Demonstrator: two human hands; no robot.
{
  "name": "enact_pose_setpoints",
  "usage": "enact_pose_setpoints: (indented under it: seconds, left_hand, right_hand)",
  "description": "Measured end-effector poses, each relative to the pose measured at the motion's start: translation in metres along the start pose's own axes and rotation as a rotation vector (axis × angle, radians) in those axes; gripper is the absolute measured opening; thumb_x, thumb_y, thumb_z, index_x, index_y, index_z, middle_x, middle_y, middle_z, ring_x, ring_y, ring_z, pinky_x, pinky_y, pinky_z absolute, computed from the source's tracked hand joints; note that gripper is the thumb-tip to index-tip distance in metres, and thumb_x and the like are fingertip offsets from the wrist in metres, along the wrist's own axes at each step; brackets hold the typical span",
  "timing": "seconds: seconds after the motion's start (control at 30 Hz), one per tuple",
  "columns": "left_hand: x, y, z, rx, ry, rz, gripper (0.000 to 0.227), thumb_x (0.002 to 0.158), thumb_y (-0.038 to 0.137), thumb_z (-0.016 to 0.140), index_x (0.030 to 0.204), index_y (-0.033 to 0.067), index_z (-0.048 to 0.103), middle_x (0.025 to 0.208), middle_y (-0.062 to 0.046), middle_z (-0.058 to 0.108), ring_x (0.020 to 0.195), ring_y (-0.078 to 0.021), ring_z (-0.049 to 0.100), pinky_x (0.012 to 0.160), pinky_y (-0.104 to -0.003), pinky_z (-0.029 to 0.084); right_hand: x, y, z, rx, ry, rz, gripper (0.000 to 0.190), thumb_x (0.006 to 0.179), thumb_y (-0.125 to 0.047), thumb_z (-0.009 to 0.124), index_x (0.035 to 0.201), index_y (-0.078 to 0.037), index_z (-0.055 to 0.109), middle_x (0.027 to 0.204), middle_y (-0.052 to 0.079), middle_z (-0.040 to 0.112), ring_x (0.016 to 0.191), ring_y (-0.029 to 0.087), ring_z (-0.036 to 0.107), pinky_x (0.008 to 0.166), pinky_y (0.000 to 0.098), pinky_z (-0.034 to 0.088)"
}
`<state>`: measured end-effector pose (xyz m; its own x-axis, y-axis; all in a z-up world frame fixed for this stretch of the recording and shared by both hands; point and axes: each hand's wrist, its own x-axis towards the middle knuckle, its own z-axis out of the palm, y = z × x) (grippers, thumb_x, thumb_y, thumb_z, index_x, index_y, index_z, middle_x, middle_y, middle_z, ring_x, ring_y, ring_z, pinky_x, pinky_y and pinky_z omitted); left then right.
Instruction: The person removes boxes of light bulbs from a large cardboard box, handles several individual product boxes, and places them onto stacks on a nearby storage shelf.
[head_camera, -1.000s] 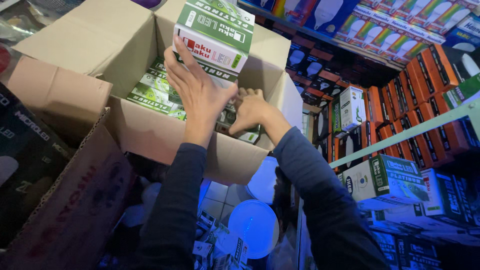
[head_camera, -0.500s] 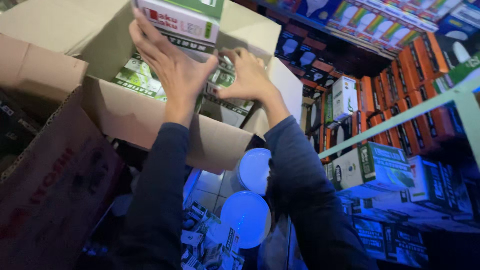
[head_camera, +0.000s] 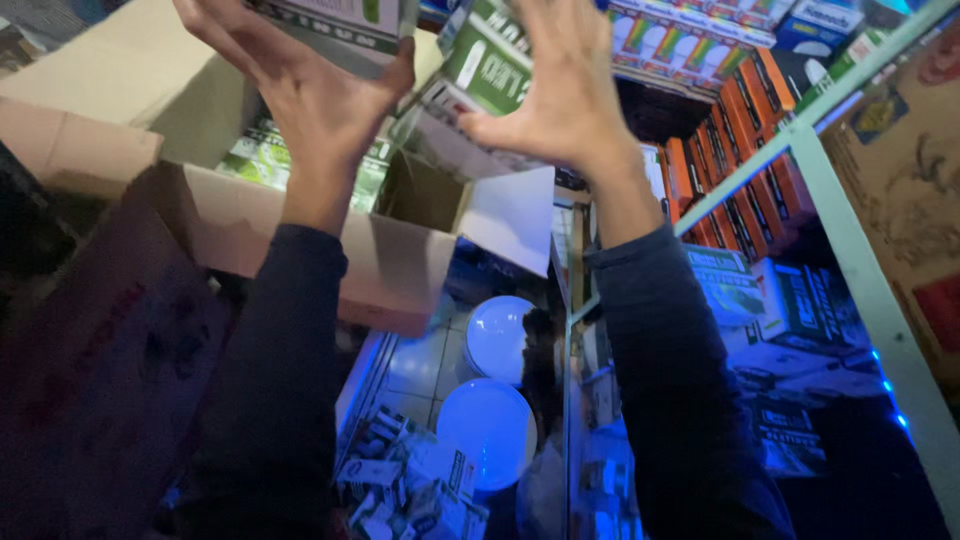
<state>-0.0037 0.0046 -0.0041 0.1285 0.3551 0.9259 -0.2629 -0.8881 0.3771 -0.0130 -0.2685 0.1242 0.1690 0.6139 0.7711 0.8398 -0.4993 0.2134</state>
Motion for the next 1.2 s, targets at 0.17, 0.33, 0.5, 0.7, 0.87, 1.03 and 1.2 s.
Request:
enact_pose_setpoints:
  seconds: [0.17,0.33,0.5,0.7,0.87,1.03,1.2]
  left_hand:
    - [-0.016,-0.003,-0.023,-0.104,-0.059,-0.041,0.144,0.074,0.042,0.092,0.158,0.0111,-0.021,0.163,-0.033,-0.011,0.153,-0.0513,0.002,0.129,-0.059,0.024]
    - [-0.039,0.005,-0.042,-0.110,-0.099,-0.084,0.144,0.072,0.027,0.094,0.161,0.0116,-0.018,0.161,-0.027,0.006,0.152,-0.0470,0.022,0.129,-0.060,0.029]
    - [-0.066,0.024,-0.046,-0.214,-0.124,-0.079,0.144,0.073,0.020,0.093,0.160,0.0128,-0.020,0.162,-0.025,0.000,0.155,-0.0475,0.020,0.130,-0.055,0.029]
    - [-0.072,0.009,-0.036,-0.177,-0.198,-0.083,0.149,0.072,0.026,0.096,0.160,0.0102,-0.022,0.164,-0.026,-0.003,0.157,-0.0460,0.018,0.130,-0.056,0.025]
    - [-0.095,0.016,-0.054,-0.155,-0.186,-0.045,0.149,0.071,0.029,0.093,0.158,0.0095,-0.027,0.166,-0.029,-0.008,0.158,-0.0485,0.005,0.132,-0.059,0.017]
    - [-0.095,0.064,-0.089,-0.031,-0.143,0.080,0.153,0.074,0.065,0.089,0.158,0.0093,-0.026,0.164,-0.026,-0.009,0.155,-0.0460,-0.003,0.130,-0.065,0.008]
    - [-0.097,0.128,-0.129,-0.247,-0.103,0.158,0.150,0.077,0.064,0.091,0.161,0.0140,-0.023,0.165,-0.019,-0.006,0.158,-0.0390,0.002,0.129,-0.057,0.015]
  right_hand:
    - [-0.033,-0.020,-0.076,0.014,0.039,0.089,0.086,0.072,-0.042,0.096,0.135,-0.006,0.050,0.130,0.019,0.052,0.123,0.040,0.050,0.104,0.0536,0.039]
    - [-0.073,-0.053,-0.130,0.094,0.075,0.170,0.100,0.075,-0.037,0.096,0.153,-0.008,0.041,0.150,0.019,0.043,0.141,0.037,0.044,0.120,0.0491,0.037]
    - [-0.097,-0.083,-0.146,0.111,0.114,0.189,0.104,0.074,-0.035,0.098,0.155,-0.011,0.038,0.159,0.020,0.033,0.151,0.038,0.038,0.123,0.0458,0.034]
    - [-0.133,-0.114,-0.170,0.005,0.160,0.253,0.107,0.071,-0.033,0.099,0.156,-0.012,0.037,0.158,0.019,0.033,0.150,0.038,0.036,0.125,0.0484,0.035]
    - [-0.154,-0.130,-0.186,0.019,0.167,0.302,0.106,0.071,-0.036,0.098,0.154,-0.012,0.036,0.159,0.022,0.030,0.151,0.040,0.034,0.125,0.0484,0.034]
    - [-0.166,-0.150,-0.197,-0.015,0.167,0.338,0.107,0.071,-0.038,0.099,0.154,-0.013,0.036,0.160,0.022,0.030,0.152,0.040,0.034,0.124,0.0494,0.032]
    - [-0.173,-0.177,-0.214,-0.096,0.159,0.383,0.111,0.069,-0.040,0.100,0.156,-0.014,0.037,0.158,0.022,0.031,0.149,0.040,0.034,0.124,0.0508,0.032]
